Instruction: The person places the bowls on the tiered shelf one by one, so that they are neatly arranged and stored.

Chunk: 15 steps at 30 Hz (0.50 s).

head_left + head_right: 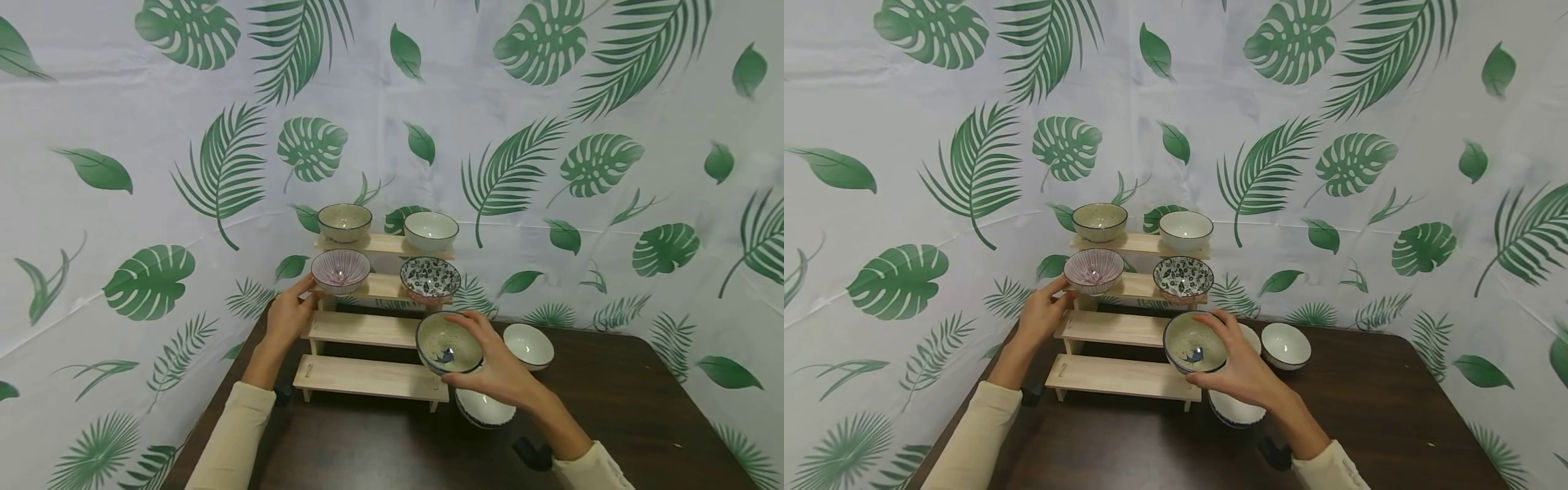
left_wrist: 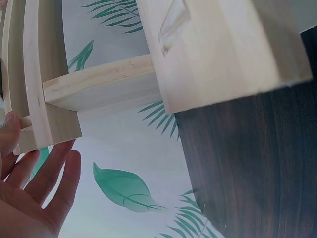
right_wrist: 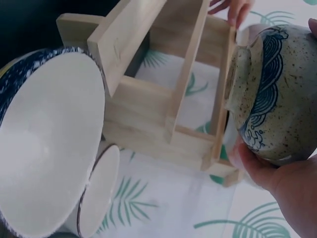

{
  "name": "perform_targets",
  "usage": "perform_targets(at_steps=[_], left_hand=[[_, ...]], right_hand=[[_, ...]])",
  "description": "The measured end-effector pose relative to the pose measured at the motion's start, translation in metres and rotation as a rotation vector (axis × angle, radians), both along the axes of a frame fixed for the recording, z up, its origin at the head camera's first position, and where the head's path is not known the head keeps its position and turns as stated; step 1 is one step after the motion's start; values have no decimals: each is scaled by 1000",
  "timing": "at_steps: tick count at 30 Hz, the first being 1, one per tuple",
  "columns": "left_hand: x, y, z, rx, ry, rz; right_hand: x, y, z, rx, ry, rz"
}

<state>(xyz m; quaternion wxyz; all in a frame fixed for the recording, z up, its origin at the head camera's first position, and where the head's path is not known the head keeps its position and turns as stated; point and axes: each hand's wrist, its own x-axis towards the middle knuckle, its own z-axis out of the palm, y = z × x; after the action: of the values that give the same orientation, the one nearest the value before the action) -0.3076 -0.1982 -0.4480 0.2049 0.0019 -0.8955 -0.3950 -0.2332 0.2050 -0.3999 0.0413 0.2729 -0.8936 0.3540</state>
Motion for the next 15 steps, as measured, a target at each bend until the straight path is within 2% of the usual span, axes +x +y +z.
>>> perform_targets(at_steps=[8,15], left_hand=[[1,1,1,-10,4,8],[1,1,1,-13,3,12]], right_hand=[[-5,-12,-9,-42,-21,54],[-7,-20,-12,-15,-14,77]])
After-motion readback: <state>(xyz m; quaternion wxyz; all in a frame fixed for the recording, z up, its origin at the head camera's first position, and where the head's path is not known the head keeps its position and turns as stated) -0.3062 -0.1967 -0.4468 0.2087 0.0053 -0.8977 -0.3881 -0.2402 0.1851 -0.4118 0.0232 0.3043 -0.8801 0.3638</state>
